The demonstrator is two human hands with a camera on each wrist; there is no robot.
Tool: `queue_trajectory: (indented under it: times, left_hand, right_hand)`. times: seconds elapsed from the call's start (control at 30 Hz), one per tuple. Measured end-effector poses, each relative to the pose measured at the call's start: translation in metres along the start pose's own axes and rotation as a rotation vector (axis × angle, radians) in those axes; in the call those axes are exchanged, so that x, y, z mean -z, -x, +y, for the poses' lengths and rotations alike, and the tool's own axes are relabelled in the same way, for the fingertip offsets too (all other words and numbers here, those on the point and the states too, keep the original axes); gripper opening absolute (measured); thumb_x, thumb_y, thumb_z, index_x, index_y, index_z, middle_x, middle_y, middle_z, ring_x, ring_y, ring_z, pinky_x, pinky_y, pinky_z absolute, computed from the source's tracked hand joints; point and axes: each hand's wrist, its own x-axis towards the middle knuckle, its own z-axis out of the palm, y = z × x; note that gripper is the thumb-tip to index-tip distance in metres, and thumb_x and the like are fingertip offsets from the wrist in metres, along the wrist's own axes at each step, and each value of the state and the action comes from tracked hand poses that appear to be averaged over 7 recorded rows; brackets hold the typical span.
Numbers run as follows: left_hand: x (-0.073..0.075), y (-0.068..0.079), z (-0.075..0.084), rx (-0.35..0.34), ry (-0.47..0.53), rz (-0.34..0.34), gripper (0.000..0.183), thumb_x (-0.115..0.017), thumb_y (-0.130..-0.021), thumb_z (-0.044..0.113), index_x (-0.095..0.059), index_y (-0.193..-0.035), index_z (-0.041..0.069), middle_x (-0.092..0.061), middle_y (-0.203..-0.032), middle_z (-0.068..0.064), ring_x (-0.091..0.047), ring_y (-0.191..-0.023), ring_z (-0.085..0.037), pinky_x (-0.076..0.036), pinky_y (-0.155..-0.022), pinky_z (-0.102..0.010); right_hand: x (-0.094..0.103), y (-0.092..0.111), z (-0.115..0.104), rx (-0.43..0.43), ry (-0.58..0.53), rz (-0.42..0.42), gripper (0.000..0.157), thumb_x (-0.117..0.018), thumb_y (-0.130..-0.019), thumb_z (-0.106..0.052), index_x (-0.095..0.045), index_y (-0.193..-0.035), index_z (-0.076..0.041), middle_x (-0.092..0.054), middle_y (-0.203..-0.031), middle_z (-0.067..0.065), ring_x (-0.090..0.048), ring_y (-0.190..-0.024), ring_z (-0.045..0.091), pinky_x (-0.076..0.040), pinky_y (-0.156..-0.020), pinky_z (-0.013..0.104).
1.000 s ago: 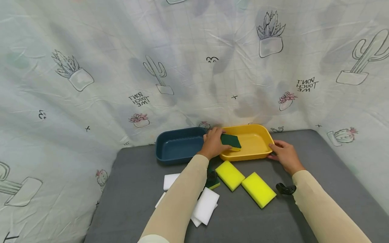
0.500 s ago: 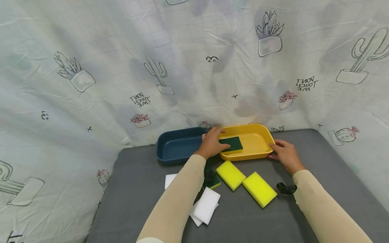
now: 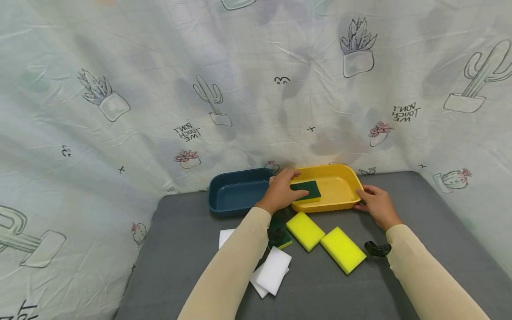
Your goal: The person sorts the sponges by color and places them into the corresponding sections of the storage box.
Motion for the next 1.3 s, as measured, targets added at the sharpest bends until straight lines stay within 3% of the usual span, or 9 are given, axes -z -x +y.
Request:
queue_trajectory:
  times: [0.23, 0.43, 0.83, 1.1, 1.3]
  left_hand:
    - [0.003, 0.010, 0.014, -0.025, 0.040, -0.004, 0.062, -0.083, -0.101, 0.037, -0.059, -0.154, 0.015, -0.059, -0.152, -0.001, -0.057, -0.139, -0.027, -0.022, -0.123, -0.055]
    - [0.009, 0.028, 0.022, -0.048, 0.060, 0.010, 0.062, -0.084, -0.101, 0.036, -0.059, -0.154, 0.016, -0.061, -0.150, -0.005, -0.058, -0.133, -0.020, -0.025, -0.121, -0.054]
    - [0.014, 0.063, 0.021, -0.117, 0.075, 0.029, 0.062, -0.085, -0.100, 0.036, -0.059, -0.152, 0.016, -0.062, -0.145, 0.002, -0.058, -0.133, -0.017, -0.029, -0.119, -0.055]
    - [0.020, 0.079, 0.019, -0.120, 0.110, 0.037, 0.065, -0.086, -0.099, 0.032, -0.057, -0.155, 0.014, -0.060, -0.148, -0.005, -0.057, -0.136, -0.023, -0.027, -0.120, -0.057]
    - [0.018, 0.091, 0.017, -0.080, 0.125, 0.026, 0.065, -0.085, -0.099, 0.037, -0.057, -0.155, 0.018, -0.059, -0.150, -0.002, -0.057, -0.133, -0.018, -0.028, -0.119, -0.057]
  right_hand:
    - [0.002, -0.001, 0.002, -0.005, 0.011, 0.004, 0.061, -0.053, -0.118, -0.028, -0.038, -0.163, 0.010, -0.047, -0.154, 0.034, -0.062, -0.123, 0.038, -0.062, -0.086, 0.031]
    - [0.001, -0.001, 0.001, 0.003, 0.000, 0.002, 0.062, -0.053, -0.118, -0.029, -0.037, -0.163, 0.011, -0.046, -0.154, 0.035, -0.061, -0.125, 0.041, -0.062, -0.085, 0.030]
    - [0.000, 0.002, 0.003, 0.006, -0.006, 0.016, 0.061, -0.054, -0.118, -0.028, -0.039, -0.162, 0.012, -0.046, -0.153, 0.035, -0.061, -0.124, 0.040, -0.063, -0.084, 0.030]
    - [-0.001, 0.003, 0.004, 0.013, 0.001, 0.013, 0.060, -0.053, -0.118, -0.026, -0.038, -0.162, 0.012, -0.046, -0.154, 0.036, -0.062, -0.122, 0.039, -0.063, -0.084, 0.031]
    - [0.000, 0.003, 0.005, 0.010, 0.008, 0.015, 0.061, -0.052, -0.119, -0.027, -0.037, -0.163, 0.012, -0.045, -0.155, 0.036, -0.061, -0.124, 0.042, -0.063, -0.084, 0.030]
